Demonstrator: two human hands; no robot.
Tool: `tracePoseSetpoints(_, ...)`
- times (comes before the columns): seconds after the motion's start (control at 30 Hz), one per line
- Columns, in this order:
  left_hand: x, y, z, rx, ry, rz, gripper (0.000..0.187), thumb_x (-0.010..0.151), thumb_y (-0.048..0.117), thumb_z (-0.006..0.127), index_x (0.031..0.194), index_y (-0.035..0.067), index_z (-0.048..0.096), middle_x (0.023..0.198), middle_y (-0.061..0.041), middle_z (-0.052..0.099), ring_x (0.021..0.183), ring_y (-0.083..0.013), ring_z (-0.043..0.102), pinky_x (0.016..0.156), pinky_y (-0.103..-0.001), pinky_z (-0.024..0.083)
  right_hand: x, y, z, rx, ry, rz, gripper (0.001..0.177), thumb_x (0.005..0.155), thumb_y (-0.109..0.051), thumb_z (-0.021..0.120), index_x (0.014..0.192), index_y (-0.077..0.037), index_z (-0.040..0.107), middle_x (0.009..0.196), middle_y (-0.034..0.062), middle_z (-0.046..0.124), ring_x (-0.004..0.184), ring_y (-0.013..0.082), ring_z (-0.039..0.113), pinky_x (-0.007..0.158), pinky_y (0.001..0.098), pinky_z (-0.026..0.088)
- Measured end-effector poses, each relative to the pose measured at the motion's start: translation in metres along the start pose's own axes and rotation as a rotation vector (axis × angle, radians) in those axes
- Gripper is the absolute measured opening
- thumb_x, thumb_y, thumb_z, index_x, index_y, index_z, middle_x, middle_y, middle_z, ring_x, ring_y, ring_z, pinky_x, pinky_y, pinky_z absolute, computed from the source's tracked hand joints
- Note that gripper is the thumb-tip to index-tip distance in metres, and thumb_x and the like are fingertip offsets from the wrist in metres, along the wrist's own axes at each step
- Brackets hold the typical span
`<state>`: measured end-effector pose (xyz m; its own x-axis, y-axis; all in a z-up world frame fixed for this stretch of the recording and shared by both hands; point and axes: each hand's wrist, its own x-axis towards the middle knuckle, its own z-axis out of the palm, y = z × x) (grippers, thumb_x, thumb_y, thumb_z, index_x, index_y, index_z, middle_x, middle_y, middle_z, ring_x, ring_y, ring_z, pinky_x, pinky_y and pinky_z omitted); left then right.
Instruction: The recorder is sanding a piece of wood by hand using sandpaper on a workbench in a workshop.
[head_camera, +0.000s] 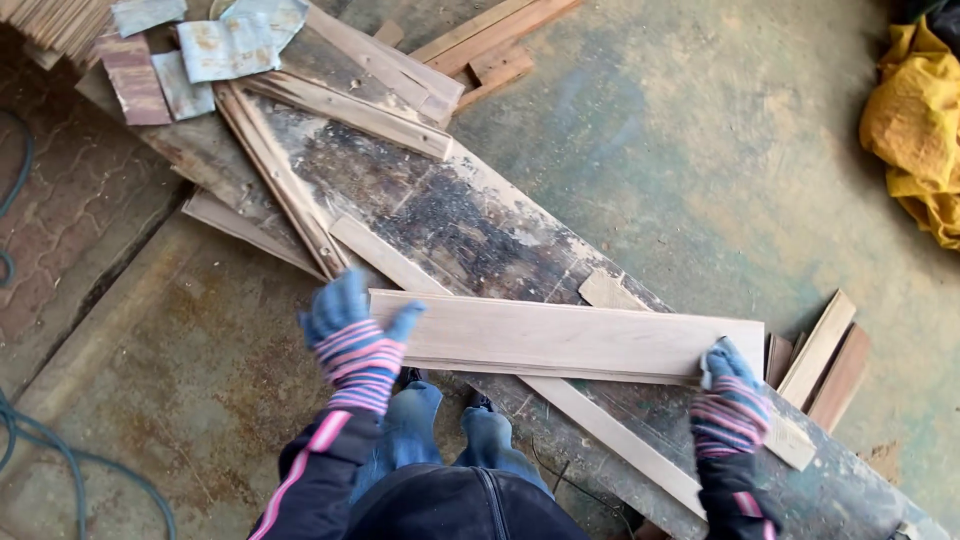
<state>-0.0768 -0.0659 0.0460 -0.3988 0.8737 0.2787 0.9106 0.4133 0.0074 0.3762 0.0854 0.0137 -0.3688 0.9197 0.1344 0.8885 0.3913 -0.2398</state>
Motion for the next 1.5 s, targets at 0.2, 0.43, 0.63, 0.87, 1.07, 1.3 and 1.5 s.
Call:
tracePoseSetpoints(0.2, -0.048, -0.055, 0.106, -0.681, -0.778, -1.179, 0.112, 0.06, 0.077, 0.078, 0.144, 0.007, 0.057, 0.142, -0.023, 0.065, 0.128, -0.036, 0.065, 0.11, -0.049, 0.051, 0.003, -0.167, 0.085, -0.107, -0.101, -0.279, 0.042, 0.093, -0.018, 0.056, 0.135, -0.014, 0.063, 0.147, 0.0114, 0.058, 0.133, 0.0308, 0.057, 0.117, 0.0451, 0.043)
tracePoseSetpoints(0.43, -0.042, -0.081, 0.108, -0.9, -0.862, -1.072, 0.102, 0.057, 0.064, 0.085, 0.138, 0.005, 0.062, 0.132, -0.019, 0.071, 0.117, -0.033, 0.069, 0.104, -0.044, 0.054, 0.041, -0.172, 0.051, 0.012, -0.25, -0.575, 0.047, 0.097, -0.014, 0.052, 0.145, -0.016, 0.056, 0.144, 0.0081, 0.058, 0.131, 0.0278, 0.056, 0.116, 0.041, 0.042)
tracePoseSetpoints(0.63, -0.055, -0.083, 0.136, -0.817, -0.849, -1.038, 0.114, 0.064, 0.067, 0.088, 0.149, 0.003, 0.046, 0.145, -0.021, 0.057, 0.131, -0.0319, 0.058, 0.113, -0.042, 0.046, 0.044, -0.052, 0.02, 0.044, -0.095, -0.086, 0.025, 0.103, -0.013, 0.054, 0.12, -0.007, 0.071, 0.13, 0.0157, 0.069, 0.119, 0.0319, 0.067, 0.109, 0.0382, 0.051)
tracePoseSetpoints(0.87, -0.029, -0.081, 0.099, -0.838, -1.022, -1.122, 0.11, 0.07, 0.069, 0.083, 0.155, 0.013, 0.04, 0.155, -0.02, 0.046, 0.14, -0.0343, 0.047, 0.117, -0.048, 0.04, 0.02, -0.295, 0.119, -0.006, -0.105, -0.617, 0.041, 0.085, -0.023, 0.06, 0.124, -0.013, 0.063, 0.124, 0.0155, 0.067, 0.115, 0.0352, 0.063, 0.1, 0.0472, 0.05)
tracePoseSetpoints(1.07, -0.082, -0.103, 0.238, -0.973, -0.91, -1.074, 0.106, 0.064, 0.07, 0.084, 0.143, 0.005, 0.054, 0.131, -0.013, 0.068, 0.117, -0.0205, 0.065, 0.104, -0.036, 0.051, 0.038, -0.261, 0.071, 0.248, -0.315, -0.458, 0.031, 0.098, -0.018, 0.06, 0.127, -0.017, 0.07, 0.124, 0.0101, 0.07, 0.114, 0.0298, 0.067, 0.101, 0.0396, 0.054)
tracePoseSetpoints(1.3, -0.089, -0.083, 0.258, -0.817, -0.878, -1.076, 0.1, 0.068, 0.073, 0.082, 0.136, 0.005, 0.056, 0.106, -0.006, 0.07, 0.091, -0.0149, 0.069, 0.085, -0.027, 0.055, 0.008, -0.186, 0.045, 0.076, -0.086, -0.179, 0.037, 0.085, 0.0, 0.058, 0.117, -0.01, 0.073, 0.134, 0.0147, 0.068, 0.124, 0.0329, 0.064, 0.108, 0.0411, 0.052)
tracePoseSetpoints(1.5, -0.101, -0.08, 0.257, -0.857, -0.856, -0.942, 0.101, 0.073, 0.077, 0.076, 0.14, 0.006, 0.053, 0.136, -0.013, 0.061, 0.118, -0.0204, 0.064, 0.097, -0.034, 0.053, 0.0, -0.349, 0.111, -0.037, -0.15, -0.617, 0.046, 0.084, -0.012, 0.061, 0.13, -0.015, 0.067, 0.132, 0.0096, 0.066, 0.118, 0.0318, 0.064, 0.099, 0.0463, 0.052)
